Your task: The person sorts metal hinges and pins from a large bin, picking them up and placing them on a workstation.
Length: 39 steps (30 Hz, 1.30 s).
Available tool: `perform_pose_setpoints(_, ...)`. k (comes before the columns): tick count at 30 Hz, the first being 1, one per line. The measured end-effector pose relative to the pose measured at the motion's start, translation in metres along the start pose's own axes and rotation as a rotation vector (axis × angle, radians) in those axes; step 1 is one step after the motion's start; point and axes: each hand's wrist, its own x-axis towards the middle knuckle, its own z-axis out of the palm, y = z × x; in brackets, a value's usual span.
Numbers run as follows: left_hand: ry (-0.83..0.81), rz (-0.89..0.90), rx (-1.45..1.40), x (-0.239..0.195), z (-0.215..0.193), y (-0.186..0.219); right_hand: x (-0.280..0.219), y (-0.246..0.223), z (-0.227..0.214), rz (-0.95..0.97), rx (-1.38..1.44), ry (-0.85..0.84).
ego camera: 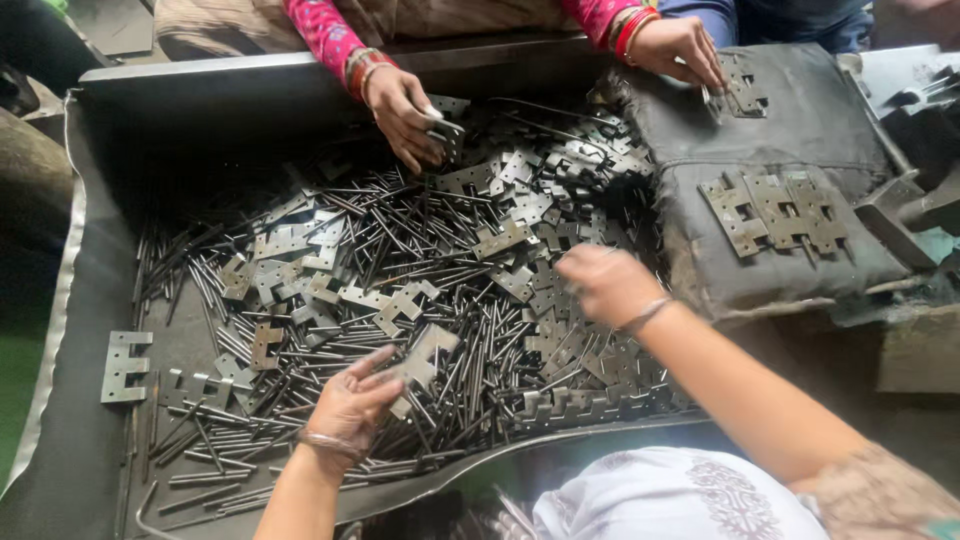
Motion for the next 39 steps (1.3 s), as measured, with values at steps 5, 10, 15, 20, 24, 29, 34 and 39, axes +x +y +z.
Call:
perform_pose_setpoints(5,-0.540,0.210,-0.605,-0.043,0.024,0.026,0.005,-0.002,0.086,-0.064,-0.202,-0.357)
perform_pose_setpoints(10,-0.283,0.278,-0.499,-0.057,0.039,0.060,0.002,0.010,0.113,-0.128,-0.257,-0.545)
perform_pose_setpoints(15,-0.017,0.536,0.611,-0.037,0.037,0.035,0.001,0.009,0.092,-0.285,-0.211,-0.304)
perform_pose_setpoints(20,0.065,0.710,1.725,0.002,0.034,-0.030,-0.013,-0.017,0.086,0.150,0.301,0.182)
perform_pose_setpoints(24,-0.111,0.883,1.821,0.023,0.019,-0.042,-0.019,-0.028,0.073,0.696,0.693,-0.018)
perform_pose_setpoints(29,-0.079,0.978,1.362,0.037,0.025,-0.042,-0.013,-0.009,0.046,0.998,1.313,-0.055)
perform_pose_setpoints(34,0.007,0.766,0.375,0.050,0.070,-0.053,-0.018,0.003,0.058,1.153,1.740,0.261)
perform_pose_setpoints(39,-0.209,-0.007,-0.854,0.032,0.076,-0.043,0.005,-0.058,0.029,1.163,1.702,-0.041)
